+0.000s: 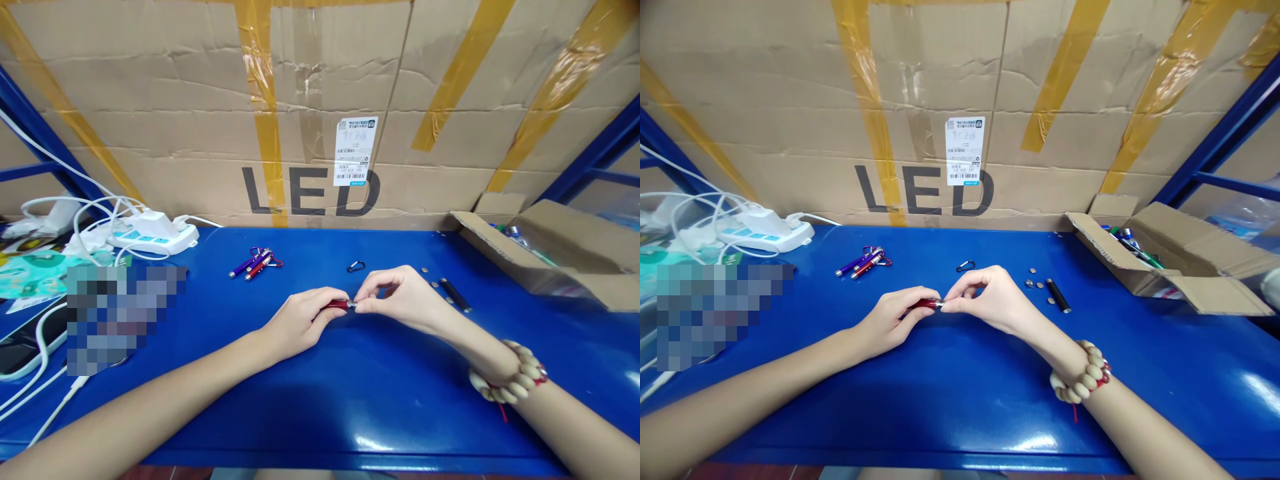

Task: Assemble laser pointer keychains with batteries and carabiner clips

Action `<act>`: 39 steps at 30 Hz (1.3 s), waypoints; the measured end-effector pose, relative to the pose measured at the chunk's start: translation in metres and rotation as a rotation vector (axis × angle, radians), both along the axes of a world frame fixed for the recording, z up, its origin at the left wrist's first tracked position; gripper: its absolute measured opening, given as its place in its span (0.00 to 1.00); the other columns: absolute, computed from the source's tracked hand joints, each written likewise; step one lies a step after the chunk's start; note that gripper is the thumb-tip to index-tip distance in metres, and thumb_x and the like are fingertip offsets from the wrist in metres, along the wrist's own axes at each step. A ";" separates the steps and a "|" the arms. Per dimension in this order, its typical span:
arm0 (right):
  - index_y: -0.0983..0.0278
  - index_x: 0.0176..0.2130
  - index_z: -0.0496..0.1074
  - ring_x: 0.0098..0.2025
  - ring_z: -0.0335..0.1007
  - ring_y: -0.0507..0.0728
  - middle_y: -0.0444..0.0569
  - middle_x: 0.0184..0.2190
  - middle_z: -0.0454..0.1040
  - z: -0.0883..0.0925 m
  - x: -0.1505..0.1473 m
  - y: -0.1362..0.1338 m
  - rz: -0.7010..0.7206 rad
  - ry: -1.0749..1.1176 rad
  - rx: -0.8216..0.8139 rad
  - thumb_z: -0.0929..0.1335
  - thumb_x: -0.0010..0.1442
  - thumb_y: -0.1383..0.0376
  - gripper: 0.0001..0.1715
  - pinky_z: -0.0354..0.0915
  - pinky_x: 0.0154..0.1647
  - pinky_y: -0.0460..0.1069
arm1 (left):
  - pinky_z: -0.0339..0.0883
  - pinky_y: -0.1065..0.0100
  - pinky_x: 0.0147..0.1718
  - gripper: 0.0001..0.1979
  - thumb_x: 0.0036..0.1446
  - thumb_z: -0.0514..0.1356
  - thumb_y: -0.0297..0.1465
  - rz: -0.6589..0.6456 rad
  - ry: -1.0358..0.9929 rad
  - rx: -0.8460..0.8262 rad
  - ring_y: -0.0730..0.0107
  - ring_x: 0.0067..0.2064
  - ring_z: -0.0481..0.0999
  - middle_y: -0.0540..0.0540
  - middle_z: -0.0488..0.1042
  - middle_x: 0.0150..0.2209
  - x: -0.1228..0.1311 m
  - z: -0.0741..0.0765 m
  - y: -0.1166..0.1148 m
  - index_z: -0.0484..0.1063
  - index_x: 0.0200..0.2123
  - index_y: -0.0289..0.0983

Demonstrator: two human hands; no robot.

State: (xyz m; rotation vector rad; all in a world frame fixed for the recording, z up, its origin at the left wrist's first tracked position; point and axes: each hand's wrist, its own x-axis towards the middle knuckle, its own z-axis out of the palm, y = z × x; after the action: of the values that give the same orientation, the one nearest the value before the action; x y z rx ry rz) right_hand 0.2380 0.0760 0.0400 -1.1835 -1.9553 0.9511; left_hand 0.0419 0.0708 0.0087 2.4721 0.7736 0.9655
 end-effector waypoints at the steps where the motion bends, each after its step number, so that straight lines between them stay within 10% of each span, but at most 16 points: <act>1: 0.66 0.23 0.76 0.22 0.61 0.48 0.44 0.20 0.73 0.000 0.000 0.000 0.003 -0.007 0.008 0.73 0.43 0.62 0.09 0.58 0.23 0.43 | 0.66 0.74 0.38 0.08 0.61 0.49 0.26 -0.005 0.011 0.000 0.72 0.38 0.74 0.46 0.75 0.38 0.000 0.000 0.000 0.66 0.39 0.36; 9: 0.66 0.23 0.75 0.24 0.62 0.48 0.44 0.22 0.72 -0.004 -0.004 -0.007 0.027 -0.001 0.035 0.73 0.45 0.60 0.11 0.58 0.26 0.44 | 0.65 0.74 0.33 0.09 0.62 0.46 0.26 -0.028 0.110 0.124 0.72 0.33 0.73 0.46 0.74 0.34 -0.003 -0.002 -0.001 0.66 0.39 0.35; 20: 0.67 0.21 0.68 0.16 0.51 0.43 0.38 0.13 0.61 -0.006 -0.010 -0.012 0.002 0.252 -0.548 0.73 0.42 0.55 0.18 0.44 0.15 0.41 | 0.65 0.72 0.33 0.11 0.62 0.47 0.28 0.038 0.050 0.152 0.71 0.32 0.71 0.46 0.73 0.31 -0.001 -0.004 -0.001 0.67 0.44 0.35; 32: 0.63 0.31 0.76 0.23 0.68 0.52 0.46 0.24 0.75 0.001 0.012 0.006 -0.265 -0.305 0.226 0.70 0.47 0.52 0.17 0.59 0.23 0.45 | 0.62 0.73 0.31 0.08 0.61 0.47 0.31 0.177 -0.001 -0.183 0.74 0.29 0.70 0.51 0.70 0.30 0.004 0.003 0.003 0.65 0.40 0.39; 39: 0.61 0.33 0.77 0.29 0.71 0.55 0.46 0.30 0.77 -0.009 0.016 0.007 -0.197 -0.647 0.209 0.69 0.48 0.59 0.11 0.61 0.26 0.46 | 0.58 0.73 0.29 0.09 0.62 0.45 0.32 0.220 -0.109 -0.332 0.75 0.26 0.64 0.54 0.62 0.23 0.007 0.005 0.007 0.61 0.30 0.37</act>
State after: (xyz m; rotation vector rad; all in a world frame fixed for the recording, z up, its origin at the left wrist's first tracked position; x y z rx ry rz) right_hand 0.2540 0.0832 0.0314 -1.6582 -2.2886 0.2567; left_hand 0.0485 0.0776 0.0135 2.0656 1.0893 0.9489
